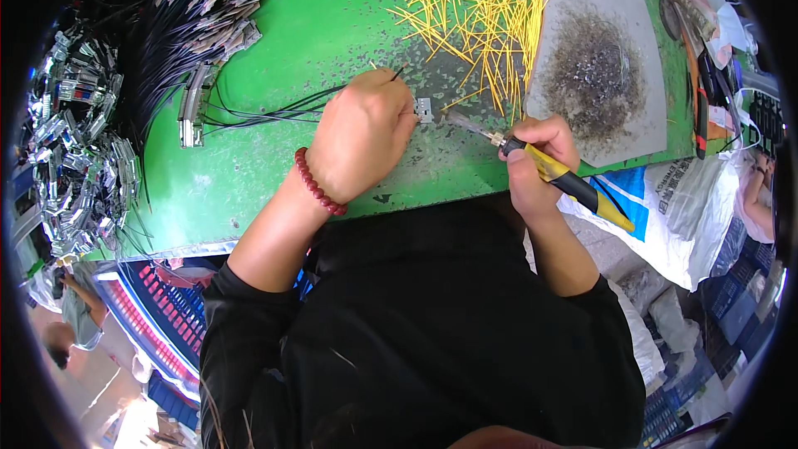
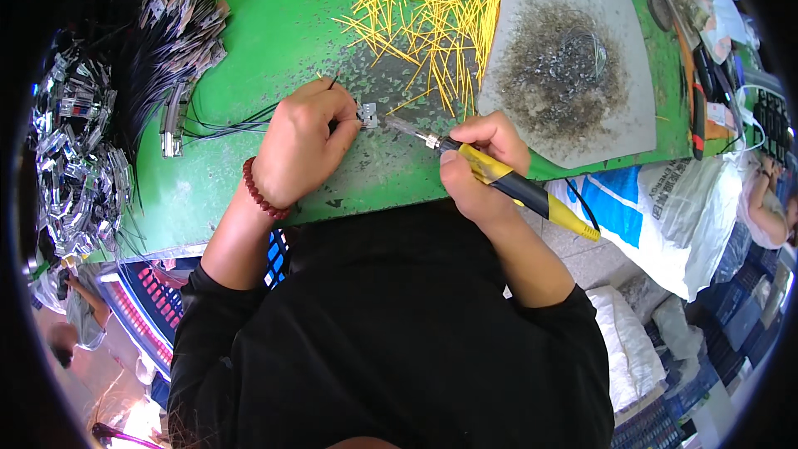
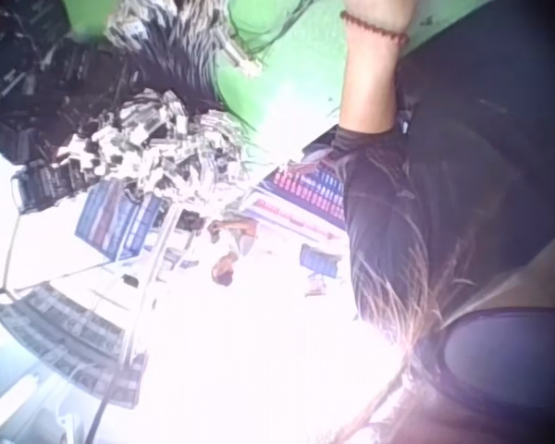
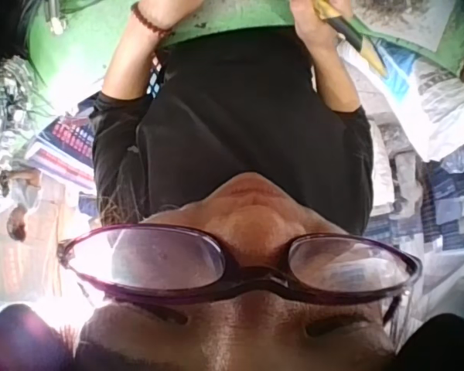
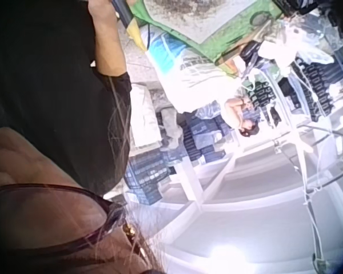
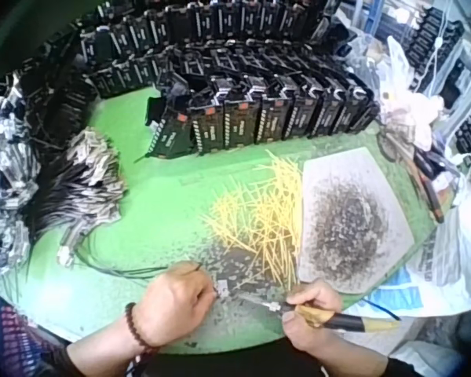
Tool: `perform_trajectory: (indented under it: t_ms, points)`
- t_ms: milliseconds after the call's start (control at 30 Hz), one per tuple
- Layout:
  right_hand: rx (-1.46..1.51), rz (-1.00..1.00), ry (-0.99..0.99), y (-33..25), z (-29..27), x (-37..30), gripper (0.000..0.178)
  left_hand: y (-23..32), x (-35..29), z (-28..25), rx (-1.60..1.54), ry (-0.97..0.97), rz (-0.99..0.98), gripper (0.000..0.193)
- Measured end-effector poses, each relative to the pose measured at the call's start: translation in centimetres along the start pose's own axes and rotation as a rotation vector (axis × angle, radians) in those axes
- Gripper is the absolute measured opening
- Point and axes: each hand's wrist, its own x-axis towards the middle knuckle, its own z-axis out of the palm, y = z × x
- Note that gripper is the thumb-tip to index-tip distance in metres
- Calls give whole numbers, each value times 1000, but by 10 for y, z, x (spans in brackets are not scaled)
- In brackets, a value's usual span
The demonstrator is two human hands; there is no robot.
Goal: The person takes components from a crate, solders wires onto circuit boards using a soldering iron, and attaches the wired components to toy car bodies.
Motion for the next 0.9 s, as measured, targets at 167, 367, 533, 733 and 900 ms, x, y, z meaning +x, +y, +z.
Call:
perform_trajectory:
  t_ms: [167, 367, 533, 733, 900]
  points:
    - [-122, -8, -80, -23, 21, 16, 34, -1, -1, -1, 8, -14, -23, 6]
    - [-351, 98, -248, -32, 36, 63, 16, -4, -3, -2, 7, -8, 25, 6]
    - [-234, -19, -304, -9, 62, 84, 32, -4, -1, -1, 2, -19, 29, 5]
    - [-285, -9, -261, -8, 68, 85, 34, -6, -1, -9, -63, -41, 49, 9]
    - [-328, -47, -174, -1, 58, 72, 34, 0, 1, -17, -353, -33, -130, 14]
